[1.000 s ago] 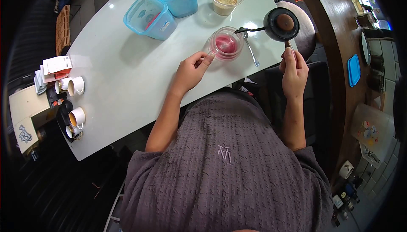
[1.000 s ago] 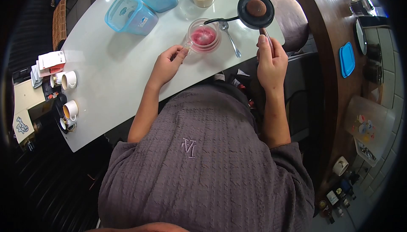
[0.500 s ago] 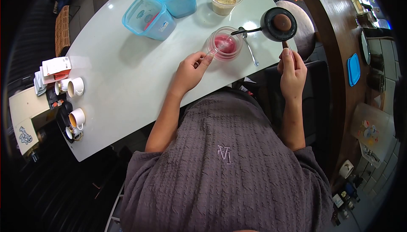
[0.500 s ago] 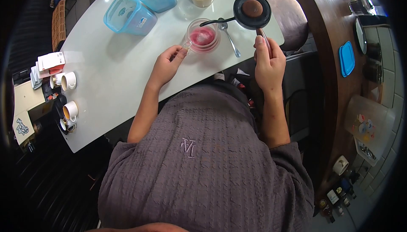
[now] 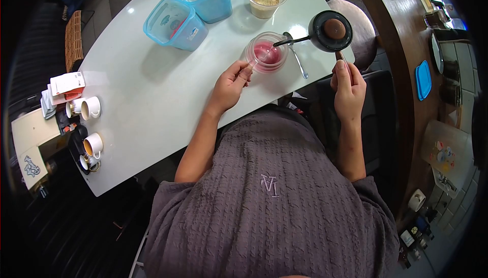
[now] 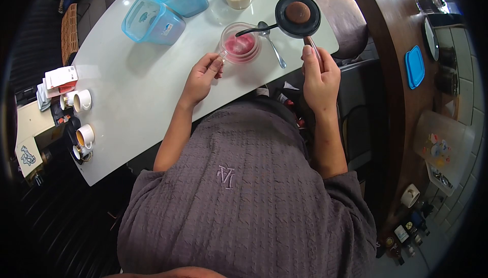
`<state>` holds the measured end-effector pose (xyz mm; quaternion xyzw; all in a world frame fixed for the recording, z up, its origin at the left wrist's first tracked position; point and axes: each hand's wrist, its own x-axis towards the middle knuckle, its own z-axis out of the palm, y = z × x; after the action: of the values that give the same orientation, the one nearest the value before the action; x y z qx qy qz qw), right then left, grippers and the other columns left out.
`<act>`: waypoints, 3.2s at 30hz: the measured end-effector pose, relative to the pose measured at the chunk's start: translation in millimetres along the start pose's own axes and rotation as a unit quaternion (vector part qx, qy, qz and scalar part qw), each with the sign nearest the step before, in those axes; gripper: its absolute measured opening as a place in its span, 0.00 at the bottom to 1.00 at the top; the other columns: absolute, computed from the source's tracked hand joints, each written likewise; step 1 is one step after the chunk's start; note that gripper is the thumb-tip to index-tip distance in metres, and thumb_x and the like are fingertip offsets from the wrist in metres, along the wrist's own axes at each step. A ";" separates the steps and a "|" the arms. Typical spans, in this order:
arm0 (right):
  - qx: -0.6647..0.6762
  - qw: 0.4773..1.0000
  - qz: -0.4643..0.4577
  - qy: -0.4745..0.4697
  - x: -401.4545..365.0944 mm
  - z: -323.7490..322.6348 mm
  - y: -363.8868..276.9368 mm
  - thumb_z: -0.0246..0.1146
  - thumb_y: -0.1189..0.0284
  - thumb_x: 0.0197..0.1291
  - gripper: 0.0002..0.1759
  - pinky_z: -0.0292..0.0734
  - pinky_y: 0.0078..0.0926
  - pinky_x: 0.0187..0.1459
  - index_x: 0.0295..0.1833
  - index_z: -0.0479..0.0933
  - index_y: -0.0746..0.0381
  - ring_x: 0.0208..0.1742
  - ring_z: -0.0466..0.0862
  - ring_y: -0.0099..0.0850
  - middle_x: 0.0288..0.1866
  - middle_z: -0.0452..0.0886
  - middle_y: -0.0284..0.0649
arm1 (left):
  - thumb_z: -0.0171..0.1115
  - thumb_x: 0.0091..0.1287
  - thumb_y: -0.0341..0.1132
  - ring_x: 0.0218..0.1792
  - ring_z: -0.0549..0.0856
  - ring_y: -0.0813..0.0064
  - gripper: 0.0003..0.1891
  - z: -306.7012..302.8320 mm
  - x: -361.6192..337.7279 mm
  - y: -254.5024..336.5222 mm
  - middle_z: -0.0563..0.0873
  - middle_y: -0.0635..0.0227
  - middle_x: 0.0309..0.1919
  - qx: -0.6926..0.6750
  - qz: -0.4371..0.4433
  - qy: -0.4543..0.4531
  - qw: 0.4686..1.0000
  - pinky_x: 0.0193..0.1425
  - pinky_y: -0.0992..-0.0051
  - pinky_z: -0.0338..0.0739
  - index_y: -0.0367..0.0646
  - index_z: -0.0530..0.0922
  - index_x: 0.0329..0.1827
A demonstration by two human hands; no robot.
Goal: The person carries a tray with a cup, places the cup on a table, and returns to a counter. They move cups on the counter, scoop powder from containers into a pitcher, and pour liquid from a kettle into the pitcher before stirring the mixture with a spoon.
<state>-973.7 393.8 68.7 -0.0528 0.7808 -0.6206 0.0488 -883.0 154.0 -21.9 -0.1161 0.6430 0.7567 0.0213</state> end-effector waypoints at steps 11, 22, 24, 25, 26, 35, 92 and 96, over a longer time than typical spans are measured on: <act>-0.001 1.000 -0.003 -0.004 -2.1 -4.6 -2.0 0.58 0.63 0.67 0.17 0.58 0.13 0.24 0.37 0.76 0.69 0.23 0.65 0.13 0.21 0.69 0.26 | 0.56 0.71 0.37 0.31 0.71 0.89 0.11 -3.2 -3.7 7.3 0.76 0.79 0.27 0.046 0.039 0.041 0.997 0.38 0.85 0.68 0.37 0.77 0.44; -0.007 1.000 0.000 0.006 -0.3 -6.4 -1.1 0.58 0.64 0.66 0.17 0.58 0.13 0.24 0.37 0.76 0.69 0.23 0.66 0.13 0.21 0.70 0.27 | 0.53 0.72 0.38 0.33 0.69 0.88 0.11 -3.4 -9.2 6.3 0.74 0.79 0.29 0.015 0.043 0.028 0.999 0.41 0.86 0.66 0.38 0.75 0.41; -0.015 1.000 0.001 0.007 0.8 -6.7 -1.0 0.58 0.63 0.66 0.17 0.58 0.14 0.24 0.37 0.76 0.69 0.23 0.66 0.13 0.21 0.70 0.27 | 0.53 0.72 0.38 0.34 0.69 0.88 0.11 -4.0 -9.7 5.1 0.73 0.79 0.30 -0.010 0.033 0.018 0.999 0.42 0.86 0.65 0.39 0.75 0.40; -0.023 1.000 0.002 0.009 0.9 -6.9 -1.3 0.58 0.63 0.66 0.17 0.58 0.14 0.24 0.37 0.76 0.69 0.23 0.66 0.13 0.21 0.70 0.27 | 0.52 0.73 0.38 0.34 0.69 0.88 0.11 -4.1 -10.1 4.3 0.73 0.79 0.30 -0.024 0.025 0.011 0.999 0.42 0.86 0.64 0.39 0.75 0.40; -0.023 1.000 0.002 0.009 0.8 -5.6 -3.5 0.58 0.63 0.66 0.17 0.58 0.14 0.24 0.37 0.76 0.69 0.23 0.66 0.13 0.21 0.70 0.27 | 0.52 0.73 0.38 0.34 0.68 0.88 0.11 -4.0 -10.1 3.4 0.72 0.79 0.30 -0.038 0.017 0.004 0.999 0.42 0.86 0.64 0.39 0.74 0.40; -0.022 1.000 -0.020 0.004 0.8 1.1 -8.7 0.54 0.66 0.69 0.16 0.54 0.15 0.23 0.31 0.72 0.66 0.21 0.62 0.14 0.20 0.66 0.26 | 0.48 0.74 0.37 0.33 0.68 0.84 0.09 -3.9 -6.8 -9.8 0.71 0.77 0.31 -0.096 -0.005 -0.050 0.994 0.42 0.83 0.64 0.41 0.72 0.40; -0.018 1.000 -0.008 0.007 7.9 -3.2 -4.3 0.58 0.62 0.66 0.17 0.57 0.14 0.23 0.37 0.76 0.68 0.22 0.65 0.12 0.21 0.69 0.26 | 0.55 0.71 0.37 0.31 0.69 0.89 0.10 -4.0 -3.2 7.5 0.74 0.79 0.28 0.003 0.090 0.063 0.994 0.38 0.86 0.64 0.37 0.77 0.39; -0.010 1.000 -0.005 0.004 9.8 -2.5 -3.6 0.59 0.61 0.66 0.18 0.57 0.14 0.23 0.37 0.77 0.69 0.22 0.65 0.12 0.21 0.69 0.26 | 0.55 0.71 0.37 0.32 0.69 0.88 0.11 -7.9 -6.3 10.3 0.74 0.79 0.29 0.011 0.078 0.058 0.995 0.40 0.86 0.65 0.37 0.76 0.39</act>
<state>-983.6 394.0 72.7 -0.0548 0.7866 -0.6136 0.0424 -877.6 145.2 -11.7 -0.1090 0.6585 0.7409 -0.0740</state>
